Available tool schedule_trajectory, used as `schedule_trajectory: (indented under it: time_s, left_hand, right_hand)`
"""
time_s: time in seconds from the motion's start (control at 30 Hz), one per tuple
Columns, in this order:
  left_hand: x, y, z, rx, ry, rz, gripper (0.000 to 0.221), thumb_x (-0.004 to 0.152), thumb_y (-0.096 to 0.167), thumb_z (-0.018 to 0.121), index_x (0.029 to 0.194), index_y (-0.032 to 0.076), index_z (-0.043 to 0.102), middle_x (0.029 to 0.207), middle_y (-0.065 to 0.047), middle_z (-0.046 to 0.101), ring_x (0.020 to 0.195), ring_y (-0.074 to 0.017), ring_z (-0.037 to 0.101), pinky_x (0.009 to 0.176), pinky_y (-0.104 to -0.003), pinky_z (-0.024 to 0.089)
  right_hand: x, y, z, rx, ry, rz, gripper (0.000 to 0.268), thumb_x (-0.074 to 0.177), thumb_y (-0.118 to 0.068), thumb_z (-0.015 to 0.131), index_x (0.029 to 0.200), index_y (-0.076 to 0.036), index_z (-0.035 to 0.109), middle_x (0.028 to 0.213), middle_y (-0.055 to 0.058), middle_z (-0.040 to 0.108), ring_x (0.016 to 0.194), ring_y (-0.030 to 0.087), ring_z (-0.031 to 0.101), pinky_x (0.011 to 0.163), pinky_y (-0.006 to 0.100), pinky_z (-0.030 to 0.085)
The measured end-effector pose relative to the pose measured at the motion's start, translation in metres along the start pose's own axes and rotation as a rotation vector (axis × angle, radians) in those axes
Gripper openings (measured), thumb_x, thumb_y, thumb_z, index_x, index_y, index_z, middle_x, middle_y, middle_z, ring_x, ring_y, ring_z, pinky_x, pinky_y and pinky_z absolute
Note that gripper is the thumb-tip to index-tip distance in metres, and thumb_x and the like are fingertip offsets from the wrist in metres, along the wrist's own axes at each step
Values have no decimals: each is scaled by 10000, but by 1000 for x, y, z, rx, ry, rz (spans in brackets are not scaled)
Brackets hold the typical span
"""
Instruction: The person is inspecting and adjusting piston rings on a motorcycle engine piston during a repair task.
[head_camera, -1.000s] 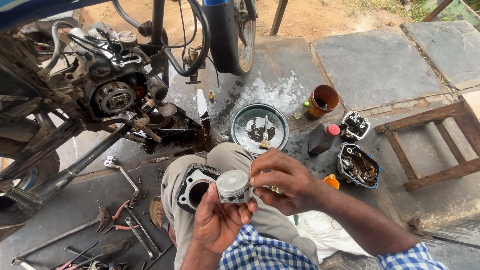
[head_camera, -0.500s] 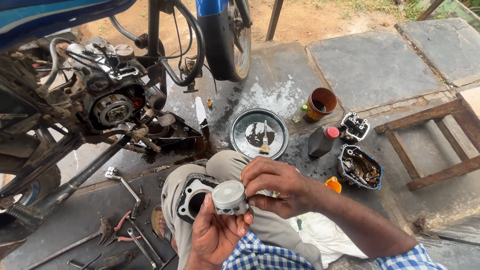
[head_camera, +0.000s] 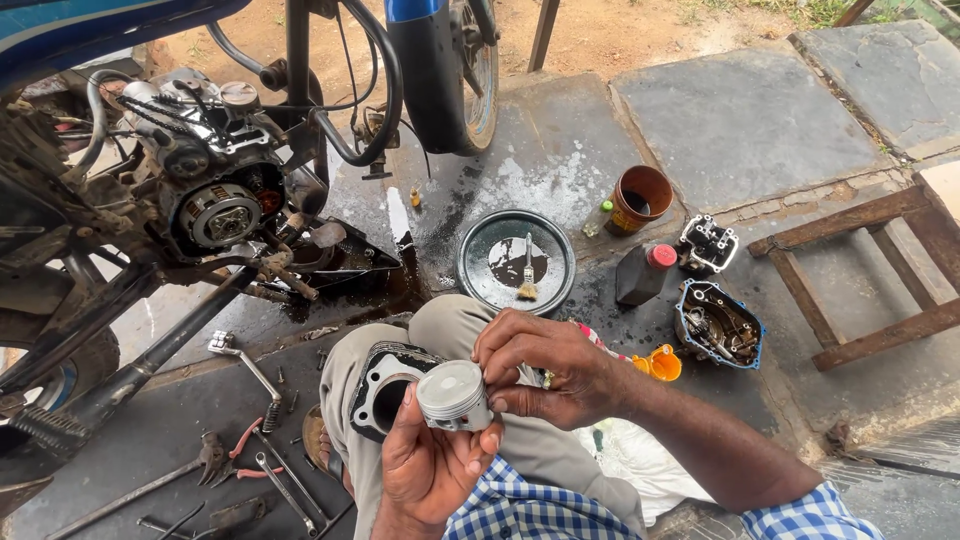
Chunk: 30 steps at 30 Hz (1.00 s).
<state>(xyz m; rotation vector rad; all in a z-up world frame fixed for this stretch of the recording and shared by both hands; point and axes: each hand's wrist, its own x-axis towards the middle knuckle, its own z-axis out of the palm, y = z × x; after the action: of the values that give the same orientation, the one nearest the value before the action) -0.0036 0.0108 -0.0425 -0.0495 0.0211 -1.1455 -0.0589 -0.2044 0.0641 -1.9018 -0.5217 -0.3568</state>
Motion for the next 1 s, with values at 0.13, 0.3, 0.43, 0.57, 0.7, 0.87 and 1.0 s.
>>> schedule_trajectory:
  time_s: [0.13, 0.3, 0.43, 0.57, 0.7, 0.87, 1.0]
  left_hand:
    - [-1, 0, -2, -52, -72, -26, 551, 1069, 477, 461, 1403, 41, 503, 1268, -263, 580, 993, -415, 651, 628, -343, 613]
    - [-3, 0, -16, -73, -135, -55, 602, 1080, 505, 470, 1437, 21, 496, 1255, -289, 576, 988, -410, 654, 602, -328, 602]
    - [-6, 0, -20, -109, -169, -80, 641, 1110, 532, 452, 1459, -6, 464, 1270, -299, 570, 963, -415, 670, 597, -325, 610]
    - [-5, 0, -13, -153, -165, -111, 695, 1060, 538, 448, 1464, -27, 426, 1262, -316, 559, 928, -425, 685, 552, -331, 622]
    - [-9, 1, -27, -175, -216, -141, 780, 1063, 551, 451, 1477, -105, 370, 1324, -376, 515, 950, -435, 706, 571, -338, 640]
    - [-14, 2, -28, -192, -224, -169, 796, 1066, 578, 453, 1506, -76, 346, 1428, -393, 436, 991, -461, 710, 613, -359, 645]
    - [-11, 5, -25, -182, -225, -162, 788, 1040, 570, 452, 1475, -81, 357, 1479, -420, 382, 951, -442, 718, 586, -351, 640]
  right_hand:
    - [-5, 4, 4, 1, 1, 15, 216, 931, -204, 812, 1037, -93, 660, 1149, 72, 636, 1129, 215, 678, 807, 311, 622]
    - [-7, -2, 7, 14, 48, -10, 250, 939, -225, 813, 1077, -84, 659, 1152, 64, 646, 1147, 212, 686, 872, 334, 614]
    - [-15, -4, 15, 17, 105, -45, 251, 963, -239, 807, 1103, -94, 658, 1184, 65, 638, 1170, 213, 690, 941, 360, 629]
    - [-22, -12, 28, -108, 158, -112, 261, 970, -221, 791, 1163, -91, 673, 1228, 92, 624, 1176, 236, 676, 989, 409, 594]
    - [-34, -8, 41, -130, 223, -137, 299, 1017, -225, 749, 1269, -97, 651, 1310, 138, 606, 1194, 262, 675, 1004, 433, 597]
    - [-33, -18, 49, -187, 253, -151, 332, 1052, -296, 680, 1316, -103, 624, 1380, 168, 570, 1226, 282, 666, 1022, 461, 571]
    - [-34, -18, 50, -317, 241, -181, 360, 1068, -331, 655, 1341, -99, 614, 1405, 172, 560, 1248, 289, 661, 1034, 466, 566]
